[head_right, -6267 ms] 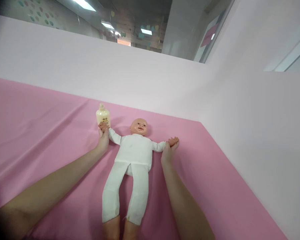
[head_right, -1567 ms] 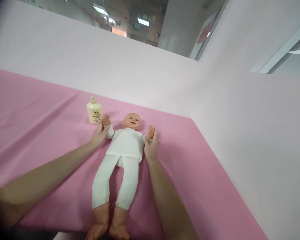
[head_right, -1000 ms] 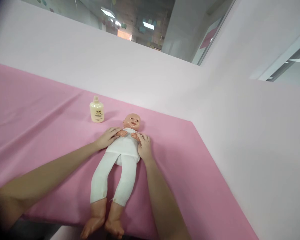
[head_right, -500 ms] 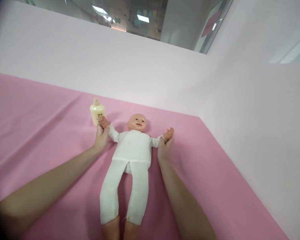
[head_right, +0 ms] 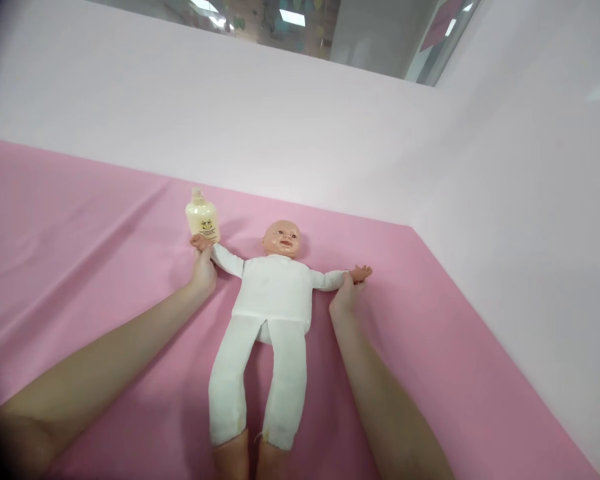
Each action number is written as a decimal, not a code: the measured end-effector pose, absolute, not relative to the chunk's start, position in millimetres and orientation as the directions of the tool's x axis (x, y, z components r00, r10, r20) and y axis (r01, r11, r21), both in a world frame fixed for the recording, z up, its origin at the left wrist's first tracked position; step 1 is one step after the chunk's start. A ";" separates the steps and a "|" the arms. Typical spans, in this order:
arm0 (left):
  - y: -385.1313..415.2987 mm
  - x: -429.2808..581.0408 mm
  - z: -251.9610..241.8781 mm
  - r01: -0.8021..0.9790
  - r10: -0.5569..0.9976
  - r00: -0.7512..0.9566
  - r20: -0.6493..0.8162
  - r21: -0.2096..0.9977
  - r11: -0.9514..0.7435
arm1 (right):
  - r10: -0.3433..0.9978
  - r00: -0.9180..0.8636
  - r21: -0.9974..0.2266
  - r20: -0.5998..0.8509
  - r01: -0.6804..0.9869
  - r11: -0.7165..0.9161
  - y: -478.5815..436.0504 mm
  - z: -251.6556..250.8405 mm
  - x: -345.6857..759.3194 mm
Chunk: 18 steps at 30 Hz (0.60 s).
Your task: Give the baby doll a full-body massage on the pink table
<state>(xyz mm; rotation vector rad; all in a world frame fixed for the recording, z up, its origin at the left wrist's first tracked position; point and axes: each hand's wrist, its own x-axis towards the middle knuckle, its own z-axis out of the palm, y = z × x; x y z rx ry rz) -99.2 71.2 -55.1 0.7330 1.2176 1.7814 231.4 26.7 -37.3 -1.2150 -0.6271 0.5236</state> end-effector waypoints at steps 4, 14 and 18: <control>66.3 -97.5 -50.0 -0.255 0.896 -0.437 0.083 0.944 -0.212 | 0.697 0.669 -0.944 0.259 0.024 0.329 17.7 -30.4 223.1; 44.5 -83.6 -32.4 0.110 0.926 -0.051 0.374 0.924 -0.367 | 0.781 0.288 -0.830 0.555 0.261 0.493 -2.7 -13.0 197.5; 35.6 -77.6 -25.0 0.325 0.846 0.226 0.483 0.781 -0.533 | 0.823 0.104 -0.775 0.558 0.421 0.472 -5.2 -17.7 196.0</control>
